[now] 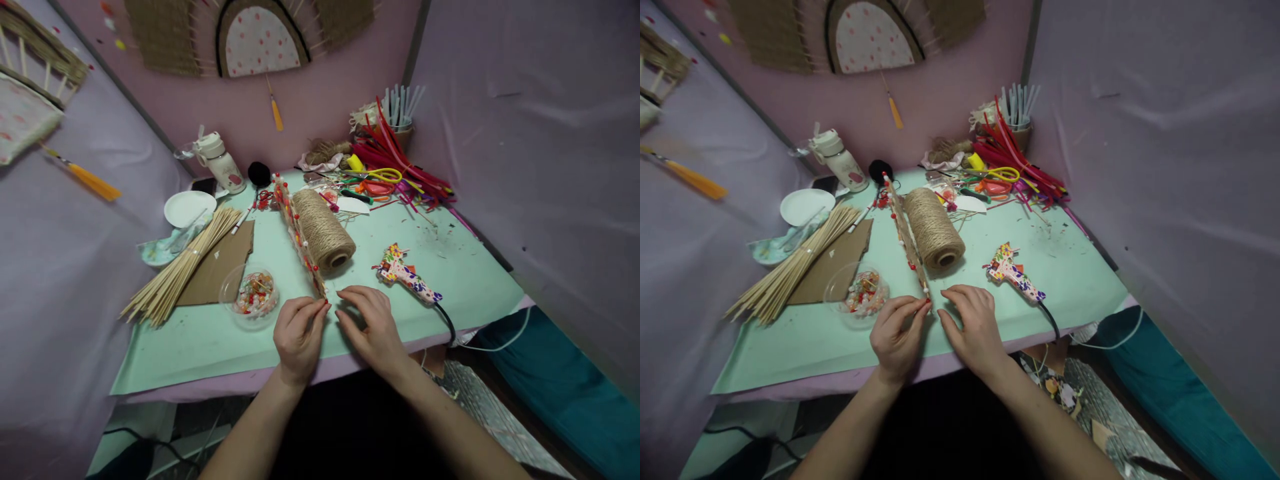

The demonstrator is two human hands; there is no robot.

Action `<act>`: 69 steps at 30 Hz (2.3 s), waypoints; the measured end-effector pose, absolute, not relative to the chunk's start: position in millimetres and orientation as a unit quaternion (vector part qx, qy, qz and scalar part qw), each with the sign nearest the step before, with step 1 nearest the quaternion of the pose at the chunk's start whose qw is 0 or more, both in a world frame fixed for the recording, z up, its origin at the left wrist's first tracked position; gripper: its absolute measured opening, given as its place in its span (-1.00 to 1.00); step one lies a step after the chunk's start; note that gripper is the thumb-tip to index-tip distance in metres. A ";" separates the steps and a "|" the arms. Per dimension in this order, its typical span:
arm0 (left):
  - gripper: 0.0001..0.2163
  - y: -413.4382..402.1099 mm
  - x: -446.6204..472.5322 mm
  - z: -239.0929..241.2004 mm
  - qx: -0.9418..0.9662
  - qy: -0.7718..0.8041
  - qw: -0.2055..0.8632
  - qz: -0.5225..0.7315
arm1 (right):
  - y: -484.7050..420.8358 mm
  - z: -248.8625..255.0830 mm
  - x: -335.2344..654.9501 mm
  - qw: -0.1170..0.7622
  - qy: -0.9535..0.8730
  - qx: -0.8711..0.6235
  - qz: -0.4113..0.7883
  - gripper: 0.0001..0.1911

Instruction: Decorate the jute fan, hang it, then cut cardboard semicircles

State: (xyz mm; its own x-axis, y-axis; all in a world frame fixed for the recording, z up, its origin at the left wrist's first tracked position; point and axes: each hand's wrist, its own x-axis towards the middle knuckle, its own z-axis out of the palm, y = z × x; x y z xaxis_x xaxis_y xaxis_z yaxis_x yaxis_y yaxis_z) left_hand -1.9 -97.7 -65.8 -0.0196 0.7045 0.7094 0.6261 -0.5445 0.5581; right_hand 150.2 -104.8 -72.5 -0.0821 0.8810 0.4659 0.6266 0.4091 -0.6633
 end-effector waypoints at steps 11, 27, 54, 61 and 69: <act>-0.90 -97.2 -2.1 -66.9 0.698 0.476 0.035 0.534 | -101.0 -69.5 149.1 0.452 -0.709 -0.496 0.214 -0.77; -0.85 -97.6 -1.4 -66.2 0.710 0.471 0.018 0.524 | -95.4 -71.7 143.6 0.526 -0.598 -0.463 0.389 -0.77; -0.89 -94.6 2.2 -62.7 0.695 0.491 0.029 0.524 | -96.8 -79.1 141.9 0.550 -0.554 -0.433 0.451 -0.74; -0.73 -94.4 1.5 -66.0 0.674 0.517 0.063 0.523 | -96.2 -79.0 141.5 0.551 -0.543 -0.427 0.468 -0.75; -0.55 -93.5 1.5 -69.3 0.654 0.531 0.144 0.519 | -97.6 -78.7 142.6 0.549 -0.542 -0.433 0.466 -0.74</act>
State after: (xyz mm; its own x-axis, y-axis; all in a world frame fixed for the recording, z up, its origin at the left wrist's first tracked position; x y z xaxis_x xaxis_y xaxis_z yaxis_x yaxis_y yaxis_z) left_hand 1.5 -93.5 -69.3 -0.1034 0.8438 0.5266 0.5456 -0.3946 0.7394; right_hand 142.6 -97.6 -78.7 -0.0218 0.9813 0.1913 -0.0425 0.1903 -0.9808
